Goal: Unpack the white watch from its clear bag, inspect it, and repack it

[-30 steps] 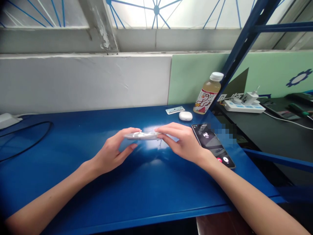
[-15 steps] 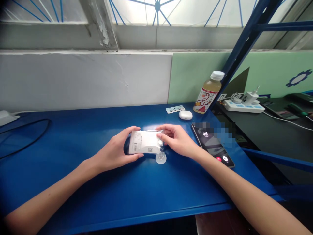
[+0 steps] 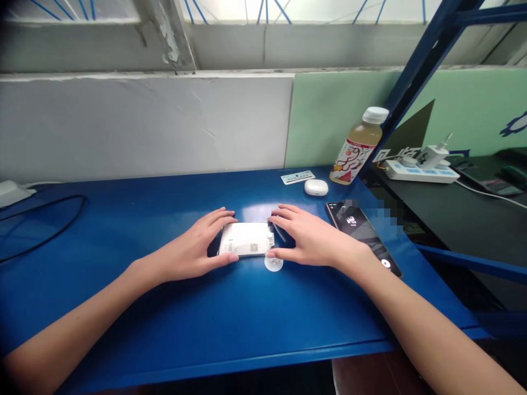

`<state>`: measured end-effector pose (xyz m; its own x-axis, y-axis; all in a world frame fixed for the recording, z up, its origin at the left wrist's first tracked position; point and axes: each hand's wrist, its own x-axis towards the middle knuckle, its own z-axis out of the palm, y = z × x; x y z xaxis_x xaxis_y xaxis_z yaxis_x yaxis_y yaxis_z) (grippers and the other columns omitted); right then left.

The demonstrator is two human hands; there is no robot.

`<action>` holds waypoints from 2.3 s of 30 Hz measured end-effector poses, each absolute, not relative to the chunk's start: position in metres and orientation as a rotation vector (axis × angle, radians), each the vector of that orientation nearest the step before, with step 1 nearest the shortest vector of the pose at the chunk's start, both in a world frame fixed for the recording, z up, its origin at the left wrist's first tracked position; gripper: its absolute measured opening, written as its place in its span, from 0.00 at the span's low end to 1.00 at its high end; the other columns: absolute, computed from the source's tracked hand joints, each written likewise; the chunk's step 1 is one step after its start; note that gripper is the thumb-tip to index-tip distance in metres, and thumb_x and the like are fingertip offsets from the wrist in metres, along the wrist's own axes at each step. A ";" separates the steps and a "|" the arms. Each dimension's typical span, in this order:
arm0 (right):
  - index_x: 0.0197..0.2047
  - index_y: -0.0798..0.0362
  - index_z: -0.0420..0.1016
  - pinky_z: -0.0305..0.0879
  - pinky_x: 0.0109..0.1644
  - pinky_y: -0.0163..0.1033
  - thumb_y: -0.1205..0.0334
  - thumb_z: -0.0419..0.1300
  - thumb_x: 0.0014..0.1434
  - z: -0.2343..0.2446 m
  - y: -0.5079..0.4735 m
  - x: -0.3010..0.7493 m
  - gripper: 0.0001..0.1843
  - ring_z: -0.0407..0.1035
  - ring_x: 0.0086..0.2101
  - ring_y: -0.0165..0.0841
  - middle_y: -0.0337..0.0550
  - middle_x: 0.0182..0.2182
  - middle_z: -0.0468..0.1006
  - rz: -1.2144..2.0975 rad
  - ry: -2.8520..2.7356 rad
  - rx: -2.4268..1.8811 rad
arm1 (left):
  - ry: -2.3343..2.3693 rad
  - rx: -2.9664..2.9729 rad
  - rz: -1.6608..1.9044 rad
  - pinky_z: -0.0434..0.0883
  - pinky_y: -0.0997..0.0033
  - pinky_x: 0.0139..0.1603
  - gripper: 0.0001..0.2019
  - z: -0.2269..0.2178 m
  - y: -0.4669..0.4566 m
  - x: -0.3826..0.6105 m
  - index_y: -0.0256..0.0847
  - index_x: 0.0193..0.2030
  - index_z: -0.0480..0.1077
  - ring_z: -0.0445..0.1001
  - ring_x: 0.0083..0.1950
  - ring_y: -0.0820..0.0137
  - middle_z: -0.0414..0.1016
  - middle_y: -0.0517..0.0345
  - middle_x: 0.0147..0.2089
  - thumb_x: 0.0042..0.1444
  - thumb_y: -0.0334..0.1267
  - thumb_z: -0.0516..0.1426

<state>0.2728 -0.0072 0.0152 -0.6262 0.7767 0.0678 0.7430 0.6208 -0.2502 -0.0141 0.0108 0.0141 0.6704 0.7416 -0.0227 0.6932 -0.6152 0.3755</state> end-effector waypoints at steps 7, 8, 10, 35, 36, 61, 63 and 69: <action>0.63 0.59 0.68 0.64 0.63 0.59 0.42 0.62 0.58 0.015 -0.005 0.273 0.38 0.60 0.63 0.55 0.61 0.62 0.68 0.380 -2.615 -1.260 | 1.082 2.586 0.163 0.59 0.47 0.68 0.41 0.017 0.016 -0.019 0.37 0.66 0.60 0.53 0.73 0.48 0.60 0.38 0.70 0.55 0.66 0.58; 0.63 0.58 0.68 0.65 0.62 0.59 0.43 0.63 0.58 0.014 -0.005 0.273 0.37 0.61 0.63 0.55 0.61 0.62 0.69 0.385 -2.607 -1.246 | 1.077 2.595 0.169 0.60 0.47 0.68 0.41 0.016 0.016 -0.019 0.37 0.66 0.60 0.53 0.73 0.48 0.61 0.38 0.70 0.55 0.65 0.58; 0.63 0.57 0.67 0.65 0.62 0.60 0.45 0.63 0.58 0.013 -0.007 0.270 0.36 0.61 0.62 0.55 0.62 0.62 0.69 0.395 -2.577 -1.219 | 1.076 2.602 0.177 0.60 0.46 0.68 0.40 0.015 0.016 -0.020 0.37 0.65 0.61 0.52 0.73 0.47 0.61 0.38 0.70 0.56 0.65 0.58; 0.63 0.52 0.68 0.66 0.62 0.58 0.67 0.49 0.68 -0.002 -0.013 0.245 0.22 0.61 0.64 0.48 0.54 0.60 0.73 0.526 -2.387 -1.130 | 1.178 2.672 0.080 0.43 0.35 0.69 0.34 -0.002 0.002 0.001 0.36 0.73 0.51 0.35 0.76 0.45 0.42 0.34 0.75 0.69 0.58 0.43; 0.63 0.51 0.68 0.66 0.62 0.59 0.68 0.49 0.67 -0.001 -0.013 0.245 0.23 0.61 0.64 0.48 0.54 0.61 0.72 0.542 -2.388 -1.129 | 1.172 2.668 0.097 0.43 0.34 0.69 0.34 -0.002 0.001 0.001 0.37 0.72 0.51 0.35 0.76 0.44 0.42 0.34 0.75 0.69 0.59 0.43; 0.48 0.51 0.81 0.73 0.50 0.51 0.64 0.59 0.63 -0.001 0.000 0.264 0.12 0.73 0.46 0.44 0.50 0.41 0.81 0.334 -2.487 -1.109 | 1.160 2.661 0.218 0.46 0.35 0.70 0.36 -0.003 0.007 0.001 0.34 0.69 0.54 0.41 0.76 0.43 0.51 0.34 0.74 0.64 0.58 0.51; 0.52 0.52 0.79 0.72 0.50 0.51 0.62 0.61 0.63 0.001 -0.001 0.263 0.15 0.73 0.46 0.45 0.50 0.41 0.81 0.358 -2.465 -1.132 | 1.160 2.664 0.196 0.46 0.36 0.70 0.34 -0.003 0.007 0.001 0.35 0.68 0.55 0.41 0.76 0.44 0.52 0.35 0.73 0.65 0.58 0.50; 0.56 0.51 0.77 0.71 0.50 0.52 0.55 0.63 0.62 0.004 -0.002 0.262 0.20 0.73 0.45 0.46 0.52 0.44 0.80 0.374 -2.459 -1.157 | 1.116 2.690 0.235 0.46 0.37 0.70 0.29 -0.003 0.007 0.001 0.35 0.65 0.57 0.41 0.76 0.46 0.56 0.37 0.72 0.68 0.56 0.48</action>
<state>0.2623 -0.0025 0.0038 -0.5799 0.7795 0.2368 0.6737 0.6223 -0.3986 0.0009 0.0069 -0.0034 0.6990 0.7124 0.0629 0.6774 -0.6877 0.2610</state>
